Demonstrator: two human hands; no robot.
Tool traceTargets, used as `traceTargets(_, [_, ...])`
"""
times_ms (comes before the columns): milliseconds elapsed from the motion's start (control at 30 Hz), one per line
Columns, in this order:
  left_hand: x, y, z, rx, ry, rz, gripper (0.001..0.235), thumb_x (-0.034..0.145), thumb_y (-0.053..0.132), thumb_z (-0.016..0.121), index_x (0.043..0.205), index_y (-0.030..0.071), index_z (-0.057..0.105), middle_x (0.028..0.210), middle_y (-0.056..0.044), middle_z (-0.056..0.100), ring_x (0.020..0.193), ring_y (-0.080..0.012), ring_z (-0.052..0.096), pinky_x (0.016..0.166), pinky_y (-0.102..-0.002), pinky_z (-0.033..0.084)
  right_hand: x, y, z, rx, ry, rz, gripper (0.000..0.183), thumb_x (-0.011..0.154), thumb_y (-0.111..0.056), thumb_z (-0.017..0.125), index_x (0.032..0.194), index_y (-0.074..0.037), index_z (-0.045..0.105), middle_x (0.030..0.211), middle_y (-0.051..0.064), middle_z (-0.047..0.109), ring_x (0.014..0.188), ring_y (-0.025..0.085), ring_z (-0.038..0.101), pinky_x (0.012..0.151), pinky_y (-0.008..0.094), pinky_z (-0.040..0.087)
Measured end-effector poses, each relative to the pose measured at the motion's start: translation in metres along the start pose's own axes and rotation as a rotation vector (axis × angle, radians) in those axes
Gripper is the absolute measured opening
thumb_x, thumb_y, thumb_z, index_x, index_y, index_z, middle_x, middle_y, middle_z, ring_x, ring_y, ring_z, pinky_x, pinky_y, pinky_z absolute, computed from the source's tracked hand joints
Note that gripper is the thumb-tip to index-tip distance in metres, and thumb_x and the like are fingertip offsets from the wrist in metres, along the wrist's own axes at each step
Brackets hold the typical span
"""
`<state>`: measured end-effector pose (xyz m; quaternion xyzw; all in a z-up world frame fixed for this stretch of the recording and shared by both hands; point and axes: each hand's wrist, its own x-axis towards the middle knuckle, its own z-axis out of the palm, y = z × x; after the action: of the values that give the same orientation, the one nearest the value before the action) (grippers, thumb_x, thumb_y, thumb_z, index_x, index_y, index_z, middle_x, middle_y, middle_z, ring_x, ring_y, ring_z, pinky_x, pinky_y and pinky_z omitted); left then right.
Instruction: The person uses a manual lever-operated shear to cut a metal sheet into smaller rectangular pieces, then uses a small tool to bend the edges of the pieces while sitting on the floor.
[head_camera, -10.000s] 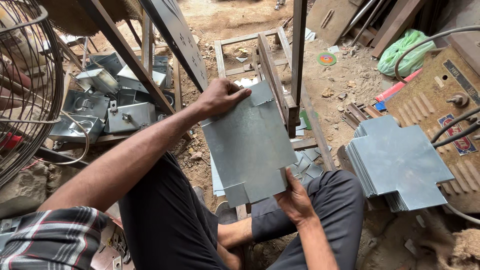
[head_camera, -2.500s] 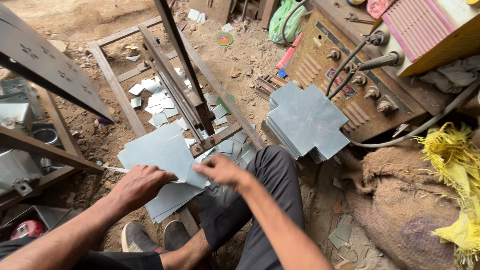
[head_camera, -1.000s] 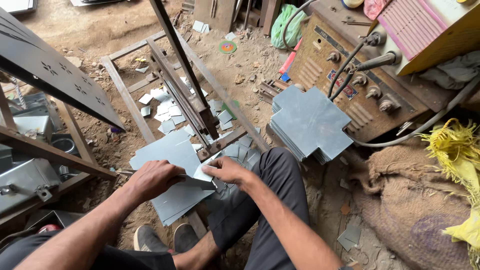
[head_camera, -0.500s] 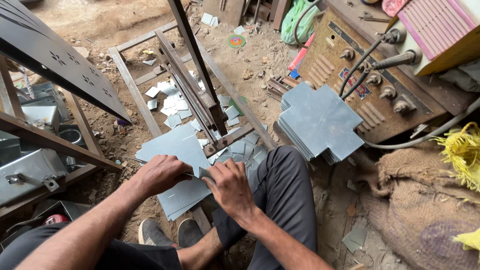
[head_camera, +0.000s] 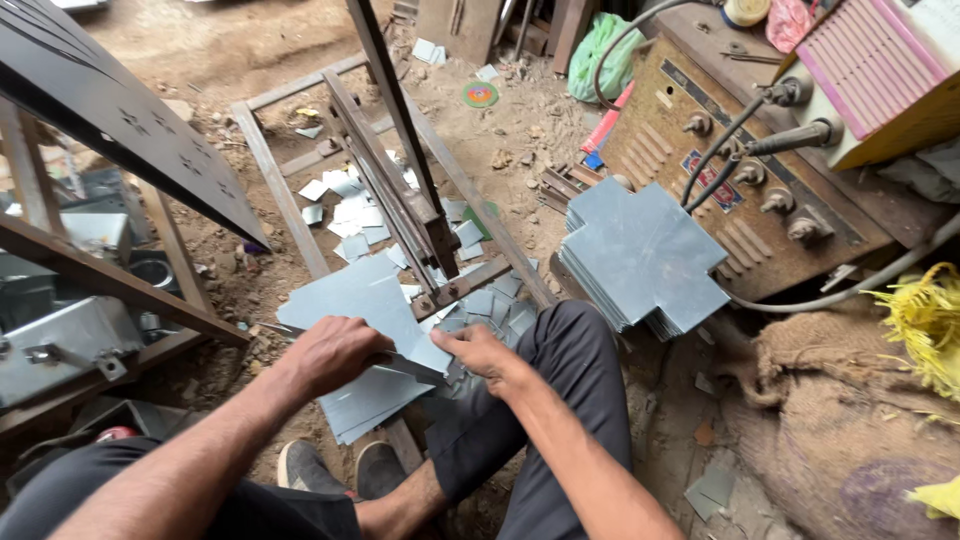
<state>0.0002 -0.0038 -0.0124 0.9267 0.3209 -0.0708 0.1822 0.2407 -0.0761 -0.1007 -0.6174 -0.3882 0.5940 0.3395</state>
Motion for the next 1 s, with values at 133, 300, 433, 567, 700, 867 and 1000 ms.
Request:
traceTargets(133, [-0.004, -0.002, -0.005, 0.008, 0.14, 0.077, 0.017, 0.092, 0.024, 0.068, 0.1, 0.02, 0.082, 0.079, -0.005, 0.079, 0.061, -0.0186, 0.071, 0.053, -0.035, 0.055, -0.001, 0.001, 0.001, 0.058, -0.063, -0.037, 0.047, 0.098, -0.038, 0.074, 0.101, 0.008, 0.078, 0.089, 0.008, 0.069, 0.072, 0.01, 0.055, 0.062, 0.033, 0.046])
traceTargets(300, [-0.002, 0.004, -0.01, -0.004, 0.022, -0.008, 0.017, 0.096, 0.023, 0.065, 0.103, 0.023, 0.08, 0.083, -0.002, 0.079, 0.061, -0.017, 0.073, 0.055, -0.034, 0.056, -0.027, -0.025, 0.007, -0.129, -0.044, -0.077, 0.049, 0.085, -0.035, 0.079, 0.121, -0.003, 0.069, 0.104, 0.008, 0.076, 0.095, 0.016, 0.07, 0.082, 0.03, 0.057])
traceTargets(433, [0.001, 0.004, -0.013, 0.011, 0.017, 0.023, 0.018, 0.093, 0.023, 0.066, 0.104, 0.024, 0.08, 0.085, 0.0, 0.08, 0.062, -0.0145, 0.073, 0.054, -0.032, 0.057, -0.039, -0.031, 0.017, -0.547, 0.277, -0.54, 0.046, 0.084, -0.032, 0.087, 0.11, 0.003, 0.073, 0.11, 0.017, 0.067, 0.108, 0.028, 0.06, 0.094, 0.038, 0.046])
traceTargets(567, [0.003, 0.002, -0.009, 0.104, -0.128, -0.086, 0.018, 0.099, 0.029, 0.063, 0.111, 0.026, 0.077, 0.087, 0.0, 0.079, 0.061, -0.0149, 0.072, 0.054, -0.032, 0.056, -0.066, -0.03, 0.039, -0.864, 0.323, -0.86, 0.027, 0.093, -0.026, 0.071, 0.112, -0.007, 0.075, 0.099, 0.008, 0.072, 0.099, 0.022, 0.061, 0.097, 0.038, 0.05])
traceTargets(700, [0.004, -0.005, -0.003, 0.067, -0.019, 0.004, 0.018, 0.095, 0.025, 0.066, 0.106, 0.026, 0.079, 0.087, 0.001, 0.08, 0.062, -0.0128, 0.072, 0.052, -0.031, 0.057, -0.079, -0.041, 0.048, -0.853, 0.401, -0.857, 0.023, 0.1, -0.026, 0.067, 0.109, -0.005, 0.075, 0.095, 0.006, 0.07, 0.087, 0.02, 0.058, 0.083, 0.036, 0.047])
traceTargets(867, [-0.004, 0.001, -0.009, 0.031, 0.07, 0.079, 0.019, 0.092, 0.026, 0.068, 0.104, 0.025, 0.082, 0.079, -0.005, 0.079, 0.066, -0.0235, 0.072, 0.057, -0.038, 0.056, -0.079, -0.056, 0.037, -0.746, 0.434, -0.792, 0.027, 0.097, -0.031, 0.069, 0.091, -0.006, 0.08, 0.088, 0.006, 0.071, 0.088, 0.023, 0.058, 0.082, 0.04, 0.041])
traceTargets(1000, [0.001, 0.009, -0.02, 0.07, -0.054, -0.029, 0.018, 0.097, 0.026, 0.064, 0.107, 0.024, 0.079, 0.083, -0.003, 0.079, 0.065, -0.0195, 0.073, 0.059, -0.035, 0.058, -0.052, -0.045, 0.024, -0.518, 0.325, -0.546, 0.031, 0.093, -0.036, 0.073, 0.09, -0.006, 0.08, 0.083, 0.007, 0.074, 0.083, 0.019, 0.069, 0.08, 0.039, 0.049])
